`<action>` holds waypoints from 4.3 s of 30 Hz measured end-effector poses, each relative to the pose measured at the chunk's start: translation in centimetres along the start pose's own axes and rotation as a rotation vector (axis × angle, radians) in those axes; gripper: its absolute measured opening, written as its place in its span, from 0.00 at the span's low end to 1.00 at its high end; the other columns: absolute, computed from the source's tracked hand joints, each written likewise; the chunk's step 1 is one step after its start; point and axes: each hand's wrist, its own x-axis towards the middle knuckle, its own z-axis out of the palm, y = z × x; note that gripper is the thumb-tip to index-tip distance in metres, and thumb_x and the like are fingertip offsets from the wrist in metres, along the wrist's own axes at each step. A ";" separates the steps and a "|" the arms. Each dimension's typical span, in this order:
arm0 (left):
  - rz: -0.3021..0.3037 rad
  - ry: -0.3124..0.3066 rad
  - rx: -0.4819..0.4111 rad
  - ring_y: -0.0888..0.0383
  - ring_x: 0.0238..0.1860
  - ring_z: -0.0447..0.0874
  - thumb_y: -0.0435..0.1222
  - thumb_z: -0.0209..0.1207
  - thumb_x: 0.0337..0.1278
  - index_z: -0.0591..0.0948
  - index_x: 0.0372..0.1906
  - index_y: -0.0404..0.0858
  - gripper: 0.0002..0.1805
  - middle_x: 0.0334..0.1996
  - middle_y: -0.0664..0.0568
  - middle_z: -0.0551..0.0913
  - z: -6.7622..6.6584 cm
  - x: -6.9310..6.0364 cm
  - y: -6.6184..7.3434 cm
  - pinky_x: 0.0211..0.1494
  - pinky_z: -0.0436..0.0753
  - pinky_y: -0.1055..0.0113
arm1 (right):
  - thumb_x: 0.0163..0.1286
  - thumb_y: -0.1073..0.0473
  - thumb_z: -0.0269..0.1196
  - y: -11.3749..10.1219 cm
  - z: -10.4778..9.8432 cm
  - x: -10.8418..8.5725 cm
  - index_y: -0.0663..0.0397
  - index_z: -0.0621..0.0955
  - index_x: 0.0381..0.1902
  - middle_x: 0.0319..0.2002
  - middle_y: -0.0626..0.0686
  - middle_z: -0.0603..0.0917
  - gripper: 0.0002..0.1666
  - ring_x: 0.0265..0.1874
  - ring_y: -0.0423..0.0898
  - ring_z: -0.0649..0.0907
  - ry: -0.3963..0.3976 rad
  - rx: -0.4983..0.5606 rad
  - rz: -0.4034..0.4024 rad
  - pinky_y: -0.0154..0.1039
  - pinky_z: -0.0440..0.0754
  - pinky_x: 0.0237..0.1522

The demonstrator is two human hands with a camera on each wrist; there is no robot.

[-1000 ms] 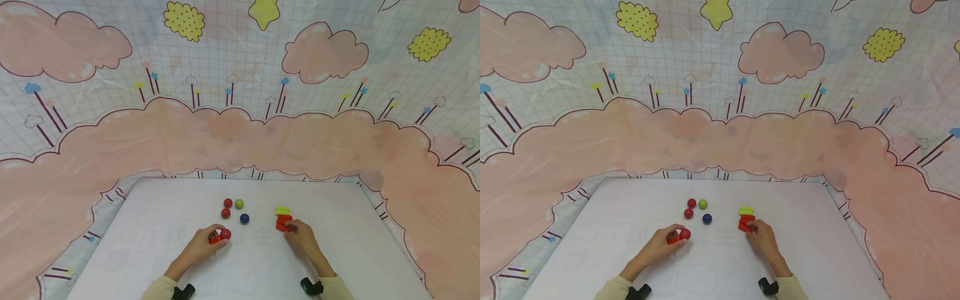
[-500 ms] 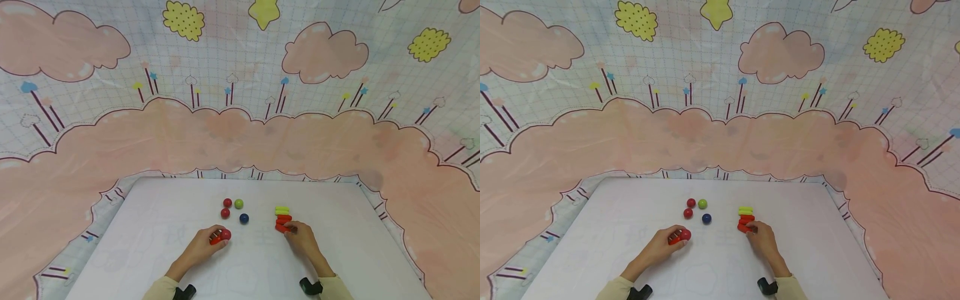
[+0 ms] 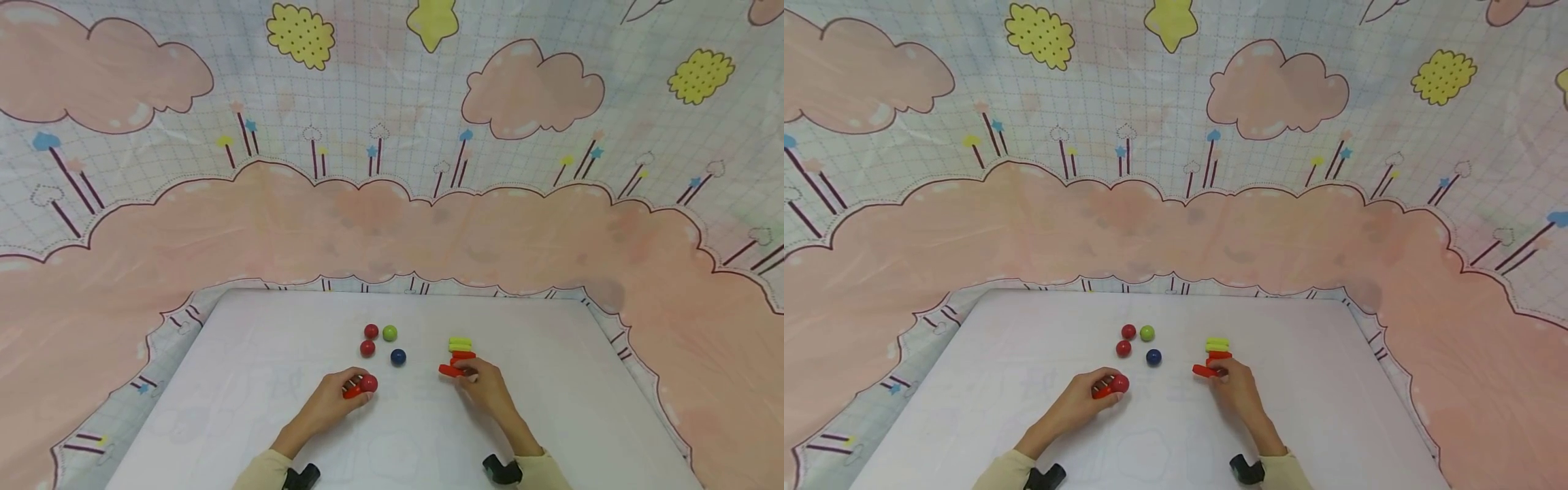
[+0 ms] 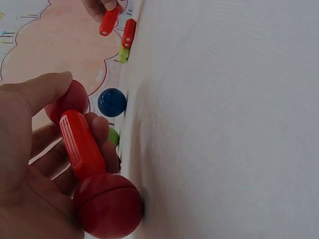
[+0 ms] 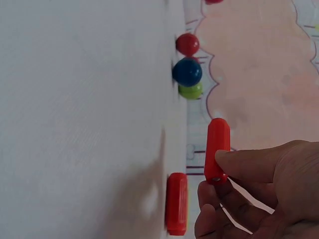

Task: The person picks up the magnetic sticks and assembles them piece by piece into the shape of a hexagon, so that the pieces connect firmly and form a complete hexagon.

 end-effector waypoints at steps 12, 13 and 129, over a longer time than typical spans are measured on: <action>-0.009 -0.002 0.017 0.61 0.41 0.77 0.48 0.66 0.57 0.80 0.53 0.47 0.20 0.42 0.57 0.84 0.2 0.3 -0.2 0.41 0.78 0.72 | 0.60 0.68 0.68 -2.0 0.6 -0.2 0.52 0.86 0.44 0.39 0.50 0.86 0.14 0.35 0.42 0.78 -0.013 0.034 -0.096 0.30 0.75 0.32; -0.011 -0.002 0.015 0.61 0.41 0.77 0.48 0.66 0.57 0.80 0.53 0.48 0.20 0.42 0.58 0.83 0.2 0.3 -0.2 0.41 0.78 0.72 | 0.60 0.68 0.68 -2.2 0.7 -0.2 0.52 0.86 0.44 0.39 0.50 0.86 0.14 0.34 0.42 0.77 -0.020 0.033 -0.097 0.30 0.75 0.31; 0.072 0.024 0.154 0.63 0.41 0.76 0.44 0.67 0.57 0.83 0.49 0.49 0.15 0.42 0.60 0.86 1.5 0.5 0.8 0.47 0.78 0.64 | 0.65 0.59 0.67 -8.2 5.3 0.7 0.51 0.84 0.44 0.39 0.47 0.86 0.09 0.39 0.41 0.82 -0.212 0.152 -0.256 0.31 0.81 0.43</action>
